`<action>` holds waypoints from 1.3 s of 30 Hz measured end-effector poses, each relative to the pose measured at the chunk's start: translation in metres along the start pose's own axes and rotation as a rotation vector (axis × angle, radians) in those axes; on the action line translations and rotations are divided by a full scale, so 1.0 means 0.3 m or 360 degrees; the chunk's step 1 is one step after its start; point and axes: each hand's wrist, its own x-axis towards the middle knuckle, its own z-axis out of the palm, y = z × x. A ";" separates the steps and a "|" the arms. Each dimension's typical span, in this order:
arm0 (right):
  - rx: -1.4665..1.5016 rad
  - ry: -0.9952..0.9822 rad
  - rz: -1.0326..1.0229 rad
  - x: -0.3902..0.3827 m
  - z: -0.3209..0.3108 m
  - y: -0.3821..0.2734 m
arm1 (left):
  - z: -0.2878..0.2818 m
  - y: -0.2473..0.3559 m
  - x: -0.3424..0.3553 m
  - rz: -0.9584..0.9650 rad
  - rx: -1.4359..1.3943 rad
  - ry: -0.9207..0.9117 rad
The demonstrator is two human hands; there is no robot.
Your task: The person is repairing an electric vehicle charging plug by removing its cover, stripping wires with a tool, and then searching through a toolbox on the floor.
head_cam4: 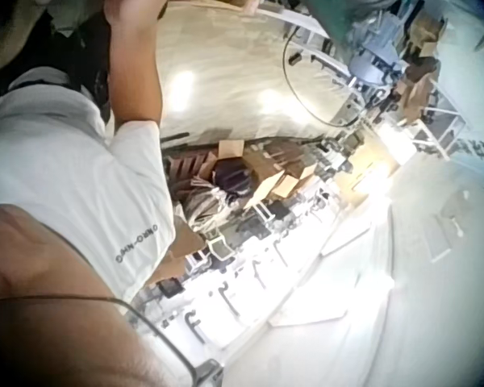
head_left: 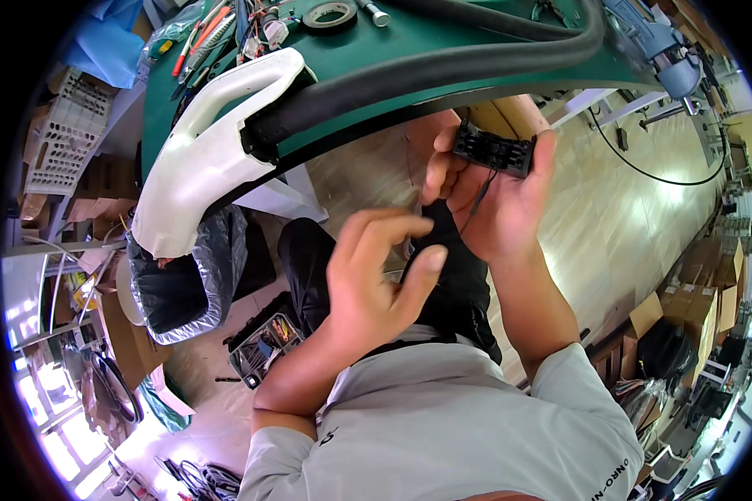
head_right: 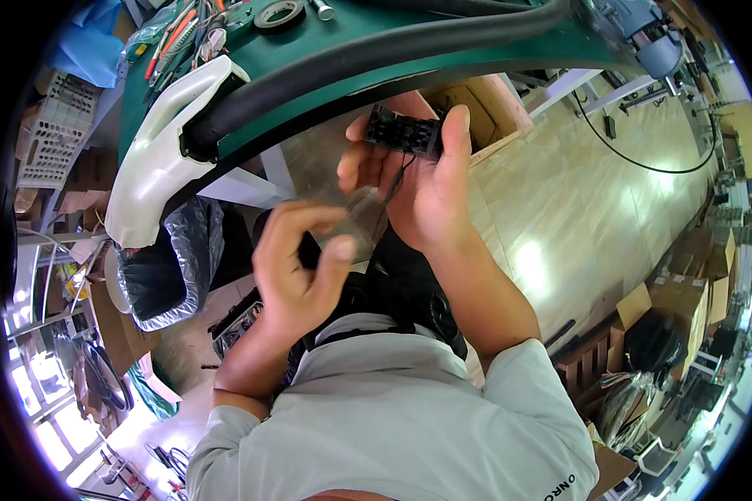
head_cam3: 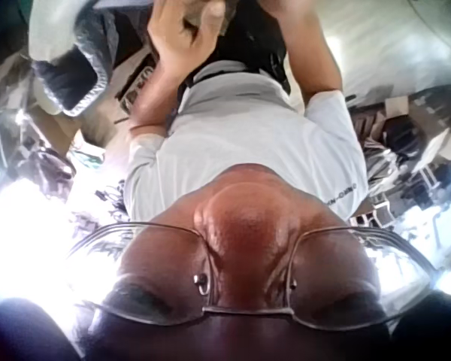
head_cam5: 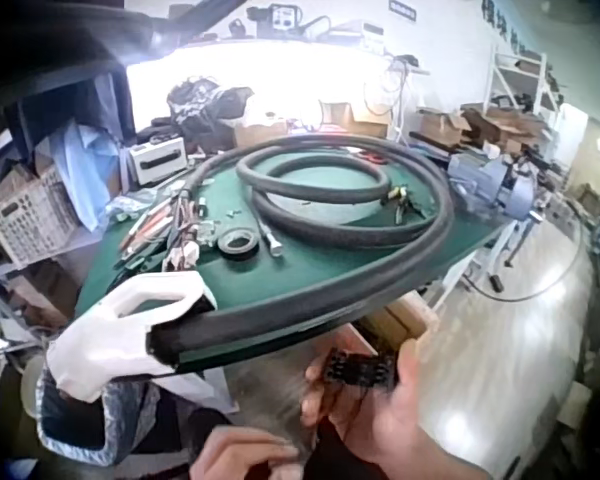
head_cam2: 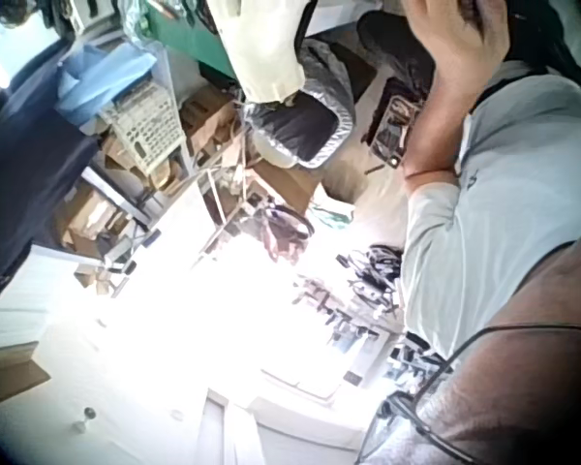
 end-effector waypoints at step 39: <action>-0.0053 0.0570 -0.0344 -0.092 -0.261 -0.135 | -0.030 -0.122 -0.094 -0.0566 -0.1063 0.0084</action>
